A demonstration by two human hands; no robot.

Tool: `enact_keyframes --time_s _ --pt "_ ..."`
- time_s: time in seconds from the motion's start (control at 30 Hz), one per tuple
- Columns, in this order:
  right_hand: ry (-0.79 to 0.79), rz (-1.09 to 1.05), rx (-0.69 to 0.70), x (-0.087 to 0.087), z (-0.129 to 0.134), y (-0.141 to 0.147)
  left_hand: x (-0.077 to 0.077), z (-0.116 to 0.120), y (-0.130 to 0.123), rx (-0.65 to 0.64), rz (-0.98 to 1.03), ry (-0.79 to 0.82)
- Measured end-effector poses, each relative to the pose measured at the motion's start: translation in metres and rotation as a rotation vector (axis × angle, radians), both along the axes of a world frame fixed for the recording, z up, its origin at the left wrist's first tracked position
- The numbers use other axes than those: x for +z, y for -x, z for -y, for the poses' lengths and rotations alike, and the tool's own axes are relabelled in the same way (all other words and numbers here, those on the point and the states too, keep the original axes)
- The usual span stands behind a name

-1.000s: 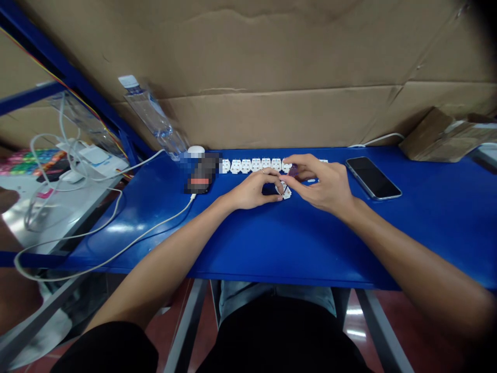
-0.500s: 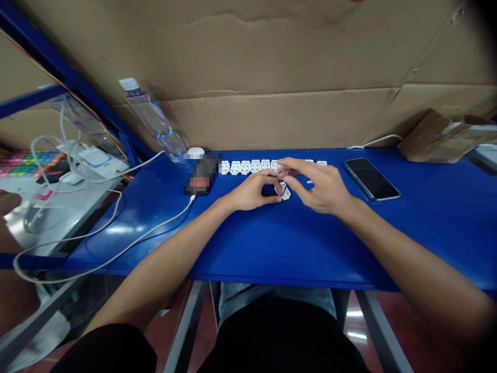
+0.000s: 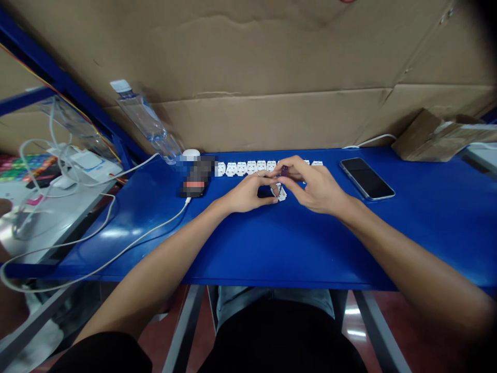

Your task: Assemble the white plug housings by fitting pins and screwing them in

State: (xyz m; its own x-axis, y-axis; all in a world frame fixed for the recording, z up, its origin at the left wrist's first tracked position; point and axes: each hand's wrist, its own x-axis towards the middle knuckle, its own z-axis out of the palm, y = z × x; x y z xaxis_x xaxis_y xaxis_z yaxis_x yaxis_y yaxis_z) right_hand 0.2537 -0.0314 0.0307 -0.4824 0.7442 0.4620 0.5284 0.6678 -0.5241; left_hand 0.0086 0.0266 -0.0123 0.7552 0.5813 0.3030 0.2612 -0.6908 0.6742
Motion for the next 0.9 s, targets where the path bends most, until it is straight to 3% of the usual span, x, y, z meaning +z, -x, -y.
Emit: enact_keyframes --time_s 0.1,0.23,0.4,0.47,0.67,0.9 --pt "0.012 -0.041 -0.063 0.001 0.004 0.004 -0.001 -0.001 0.0 0.004 0.006 0.003" --pt "-0.099 -0.089 -0.151 -0.009 0.006 0.013 -0.003 -0.001 -0.001 0.015 0.005 -0.016" --pt "-0.134 -0.128 -0.142 -0.009 0.001 0.005 -0.001 0.001 0.0 0.011 0.015 0.001" --pt "-0.111 -0.021 -0.123 -0.004 -0.001 -0.003 -0.001 0.001 0.0 0.027 0.029 0.014" --pt "-0.004 0.603 0.08 -0.001 -0.008 -0.014 -0.003 -0.001 0.003 0.073 0.084 0.012" --pt "0.056 0.6 0.068 0.001 -0.018 -0.024 -0.001 -0.002 0.006 0.205 0.097 -0.024"
